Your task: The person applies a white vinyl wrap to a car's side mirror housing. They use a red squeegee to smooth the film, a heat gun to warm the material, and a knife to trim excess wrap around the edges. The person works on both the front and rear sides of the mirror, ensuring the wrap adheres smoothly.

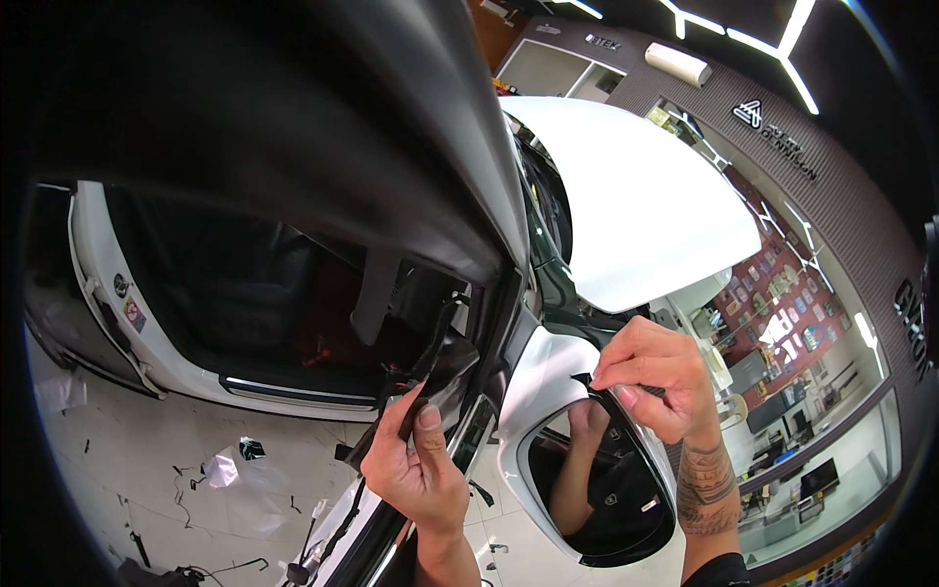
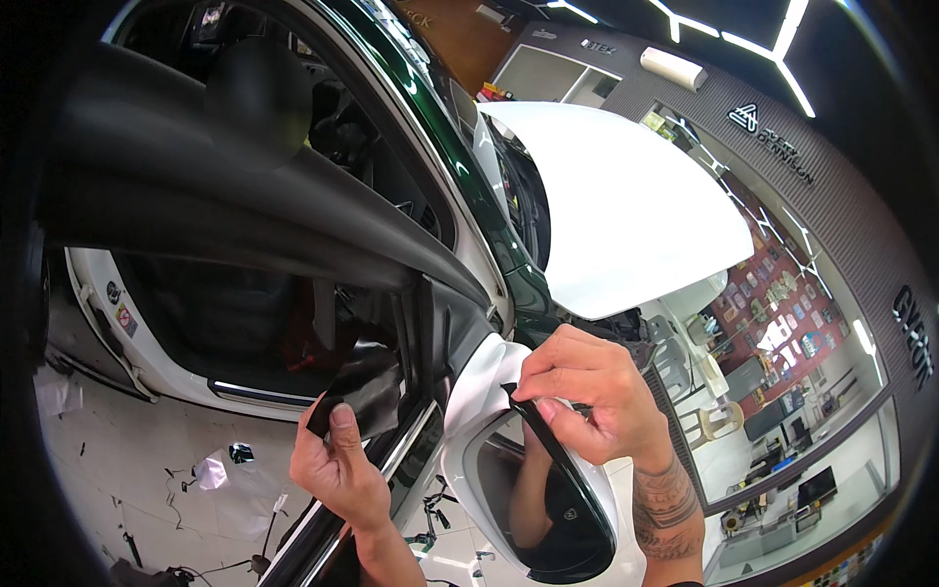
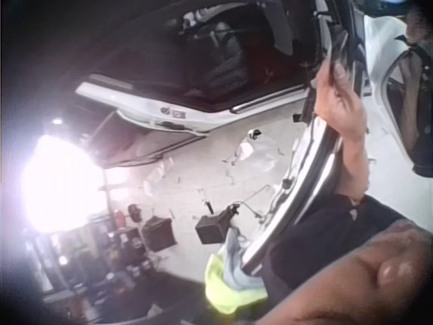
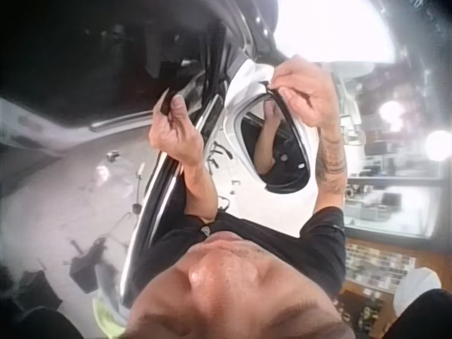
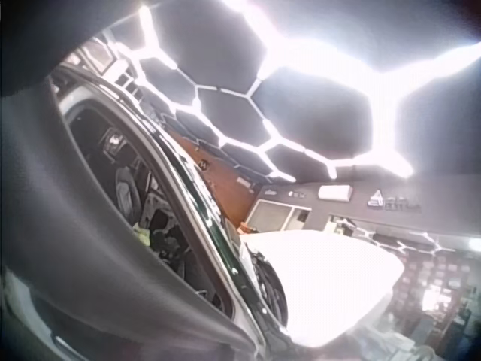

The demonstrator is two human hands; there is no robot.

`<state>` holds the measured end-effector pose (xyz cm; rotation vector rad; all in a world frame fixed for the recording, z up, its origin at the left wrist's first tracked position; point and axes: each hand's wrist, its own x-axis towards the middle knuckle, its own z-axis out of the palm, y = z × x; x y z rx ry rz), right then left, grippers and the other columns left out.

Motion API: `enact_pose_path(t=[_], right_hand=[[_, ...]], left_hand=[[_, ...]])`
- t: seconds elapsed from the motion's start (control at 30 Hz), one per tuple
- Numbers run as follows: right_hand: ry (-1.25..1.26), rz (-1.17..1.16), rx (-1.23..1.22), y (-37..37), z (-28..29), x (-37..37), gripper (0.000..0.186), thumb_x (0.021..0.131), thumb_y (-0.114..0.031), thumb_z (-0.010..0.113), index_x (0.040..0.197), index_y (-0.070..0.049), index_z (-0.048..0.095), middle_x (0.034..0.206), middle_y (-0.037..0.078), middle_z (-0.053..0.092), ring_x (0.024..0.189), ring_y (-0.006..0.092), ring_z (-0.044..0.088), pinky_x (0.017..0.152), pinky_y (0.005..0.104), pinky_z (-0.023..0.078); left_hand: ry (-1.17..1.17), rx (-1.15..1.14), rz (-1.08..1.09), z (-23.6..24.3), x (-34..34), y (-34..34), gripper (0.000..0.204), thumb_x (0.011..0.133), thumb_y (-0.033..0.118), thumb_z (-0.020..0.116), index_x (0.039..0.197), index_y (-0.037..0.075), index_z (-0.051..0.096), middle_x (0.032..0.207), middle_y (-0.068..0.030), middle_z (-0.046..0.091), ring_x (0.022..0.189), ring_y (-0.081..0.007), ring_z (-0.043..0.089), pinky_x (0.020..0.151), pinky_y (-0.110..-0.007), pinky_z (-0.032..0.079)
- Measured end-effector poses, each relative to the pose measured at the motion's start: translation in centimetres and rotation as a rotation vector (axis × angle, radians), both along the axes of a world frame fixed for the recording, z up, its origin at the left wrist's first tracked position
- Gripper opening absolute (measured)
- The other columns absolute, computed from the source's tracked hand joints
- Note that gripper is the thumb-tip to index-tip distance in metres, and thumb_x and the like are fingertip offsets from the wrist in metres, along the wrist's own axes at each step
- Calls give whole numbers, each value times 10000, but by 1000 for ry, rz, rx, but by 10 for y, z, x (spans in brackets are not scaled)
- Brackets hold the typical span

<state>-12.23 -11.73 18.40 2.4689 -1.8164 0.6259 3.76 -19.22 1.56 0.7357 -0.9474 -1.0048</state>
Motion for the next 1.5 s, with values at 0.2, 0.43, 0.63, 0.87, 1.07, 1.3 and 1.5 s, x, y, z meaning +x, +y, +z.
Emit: enact_pose_path(t=[0.2, 0.43, 0.63, 0.87, 1.07, 1.3, 1.5], right_hand=[[102, 6, 48, -12, -6, -6, 144, 707, -38, 605, 817, -11, 694, 880, 90, 617, 753, 253, 566, 670, 344, 469], [-125, -134, -11, -16, -25, -11, 378, 843, -298, 492, 858, 15, 704, 910, 148, 613, 851, 250, 581, 750, 340, 446], [-228, -97, -108, 3, -26, -19, 401, 826, -283, 490, 904, 43, 710, 901, 161, 617, 848, 240, 589, 737, 328, 457], [51, -210, -159, 20, -17, -10, 226, 783, -86, 557, 919, 7, 712, 946, 127, 625, 850, 262, 568, 765, 368, 446], [-301, 270, 190, 132, 21, 58, 269, 844, -214, 650, 973, 18, 600, 880, 117, 596, 746, 266, 604, 616, 333, 476], [-273, 755, 735, 209, -64, 37, 304, 850, -266, 556, 982, 6, 581, 994, 137, 548, 841, 255, 558, 720, 364, 466], [87, 538, 704, 246, -39, 19, 187, 831, -243, 560, 844, -56, 574, 870, 116, 560, 767, 238, 580, 679, 370, 471]], left_hand=[[-5, -7, 42, -6, -5, -3, 199, 922, 86, 664, 1027, -83, 667, 813, -124, 689, 691, -122, 597, 660, -216, 458], [24, 57, -1, -6, -3, -2, 196, 957, 113, 626, 998, -77, 654, 797, -50, 632, 700, -80, 520, 628, -195, 401], [40, 48, -11, -13, -4, -7, 194, 930, 86, 651, 1007, -92, 660, 825, -104, 685, 698, -87, 560, 615, -184, 417], [354, 4, -211, -15, -25, -7, 163, 925, 72, 627, 1000, -71, 648, 801, -8, 583, 651, -52, 443, 579, -180, 334], [506, -22, -340, 1, -10, -7, 409, 655, 117, 561, 1008, -74, 641, 817, -97, 618, 716, -140, 571, 714, -233, 443], [45, -260, -537, 5, 9, -12, 483, 645, 315, 597, 931, -68, 668, 868, -124, 656, 837, -178, 605, 800, -266, 432], [-9, -458, -674, 16, 13, -12, 609, 926, 533, 525, 928, -52, 692, 809, -93, 649, 764, -150, 607, 750, -261, 447]])
